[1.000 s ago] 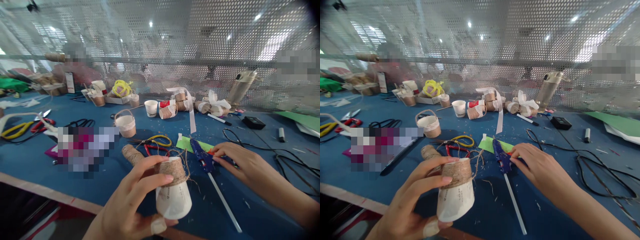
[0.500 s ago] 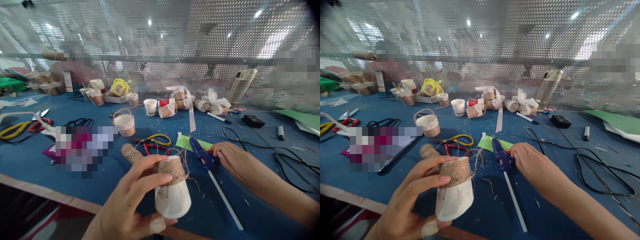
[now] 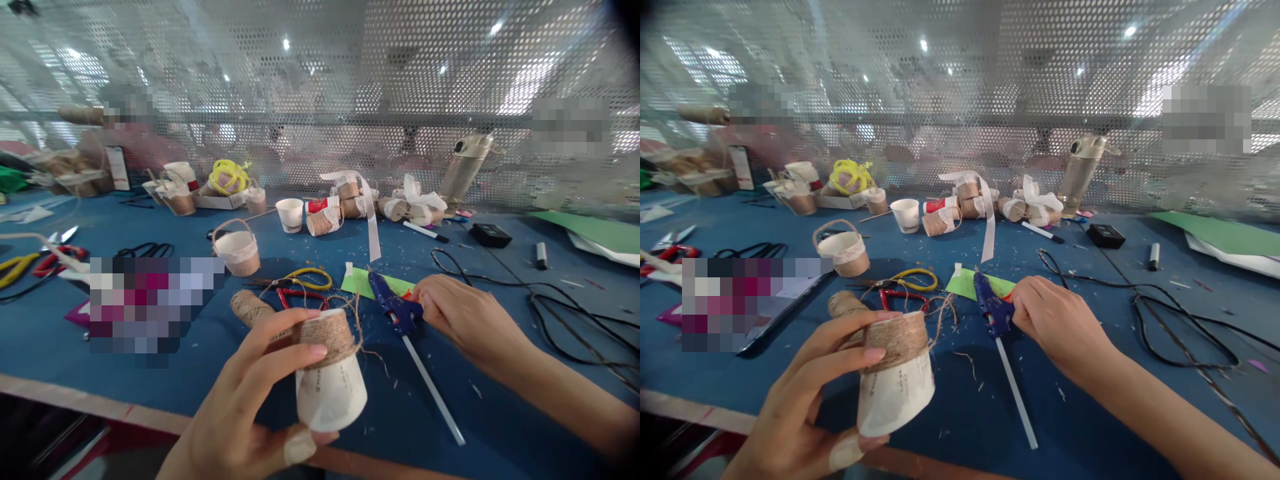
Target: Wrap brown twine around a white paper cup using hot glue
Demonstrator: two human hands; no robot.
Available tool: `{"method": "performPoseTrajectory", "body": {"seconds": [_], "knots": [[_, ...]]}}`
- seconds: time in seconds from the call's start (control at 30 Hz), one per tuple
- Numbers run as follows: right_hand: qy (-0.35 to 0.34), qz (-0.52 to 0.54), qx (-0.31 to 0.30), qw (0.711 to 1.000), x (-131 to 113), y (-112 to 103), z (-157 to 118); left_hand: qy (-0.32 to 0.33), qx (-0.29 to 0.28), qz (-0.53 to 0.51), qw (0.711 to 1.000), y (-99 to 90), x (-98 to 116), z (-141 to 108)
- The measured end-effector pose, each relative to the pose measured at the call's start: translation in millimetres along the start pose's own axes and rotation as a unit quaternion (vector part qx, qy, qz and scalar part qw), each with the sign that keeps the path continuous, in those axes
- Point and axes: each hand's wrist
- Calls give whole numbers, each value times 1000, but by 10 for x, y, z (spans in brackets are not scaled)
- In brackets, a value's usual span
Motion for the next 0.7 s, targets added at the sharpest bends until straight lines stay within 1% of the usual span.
{"method": "performPoseTrajectory", "body": {"seconds": [0.13,0.33,0.53,0.7], "knots": [[2,7,5,1000,1,-16,6,2,3,4,1000,-3,9,7],[16,43,-36,998,24,-22,9,-14,3,-9,1000,2,6,-3],[-2,75,-67,995,98,-23,-15,-15,-1,-2,1000,4,4,4],[-19,70,-82,994,119,4,-44,-13,-5,-3,1000,-15,15,3]]}}
Point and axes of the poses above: each hand's wrist, its own z-axis towards the middle knuckle, its own y-axis out of the palm, x = y × z, and after that the axes turned 7 degrees about -x, right-handed
